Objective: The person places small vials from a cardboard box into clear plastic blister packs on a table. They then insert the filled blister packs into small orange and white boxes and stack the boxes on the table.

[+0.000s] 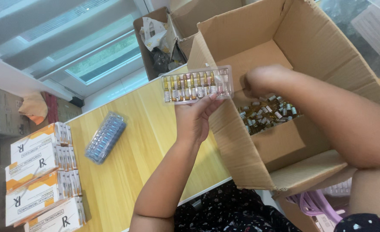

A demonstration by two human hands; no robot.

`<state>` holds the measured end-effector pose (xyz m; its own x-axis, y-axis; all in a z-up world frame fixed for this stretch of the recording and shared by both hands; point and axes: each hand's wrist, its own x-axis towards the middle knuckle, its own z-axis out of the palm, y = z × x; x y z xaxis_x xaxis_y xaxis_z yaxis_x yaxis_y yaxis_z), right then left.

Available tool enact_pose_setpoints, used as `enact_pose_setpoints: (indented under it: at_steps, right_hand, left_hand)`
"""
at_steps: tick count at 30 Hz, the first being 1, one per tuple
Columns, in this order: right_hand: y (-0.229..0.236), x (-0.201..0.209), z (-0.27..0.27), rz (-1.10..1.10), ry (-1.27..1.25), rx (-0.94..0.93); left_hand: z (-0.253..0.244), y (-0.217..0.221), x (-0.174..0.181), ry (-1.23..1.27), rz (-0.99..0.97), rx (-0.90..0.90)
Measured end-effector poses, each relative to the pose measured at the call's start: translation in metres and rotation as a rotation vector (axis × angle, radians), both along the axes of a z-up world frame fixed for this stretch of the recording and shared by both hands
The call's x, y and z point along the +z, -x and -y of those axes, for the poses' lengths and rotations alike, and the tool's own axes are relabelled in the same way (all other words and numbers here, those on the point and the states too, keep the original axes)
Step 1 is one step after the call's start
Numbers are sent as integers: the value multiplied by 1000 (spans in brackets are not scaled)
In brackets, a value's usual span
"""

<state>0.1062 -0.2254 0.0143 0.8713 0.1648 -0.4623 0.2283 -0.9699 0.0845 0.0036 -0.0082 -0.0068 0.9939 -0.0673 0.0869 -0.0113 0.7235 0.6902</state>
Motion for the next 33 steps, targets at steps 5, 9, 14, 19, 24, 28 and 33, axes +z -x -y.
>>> enact_pose_setpoints:
  at_steps: [5,9,14,19,24,28,33]
  right_hand:
    - [18,57,0,689,-395,90]
    - [53,83,-11,1109,-590,436]
    - [80,81,-36,1255,-579,791]
    - [78,78,-43,1269,-573,877]
    - [75,73,-47,1254,-574,867]
    - [76,69,-54,1218,-659,832]
    - [81,64,-55,1154,-745,795]
  left_hand:
    - [2,-3,-1,26,8,13]
    - [1,1,2,33,-15,32]
    - [1,5,6,117,-19,123]
    - [0,6,5,154,2,127]
    - [4,7,2,146,11,148]
    - [4,8,3,200,20,163]
    - [5,7,-3,241,38,166]
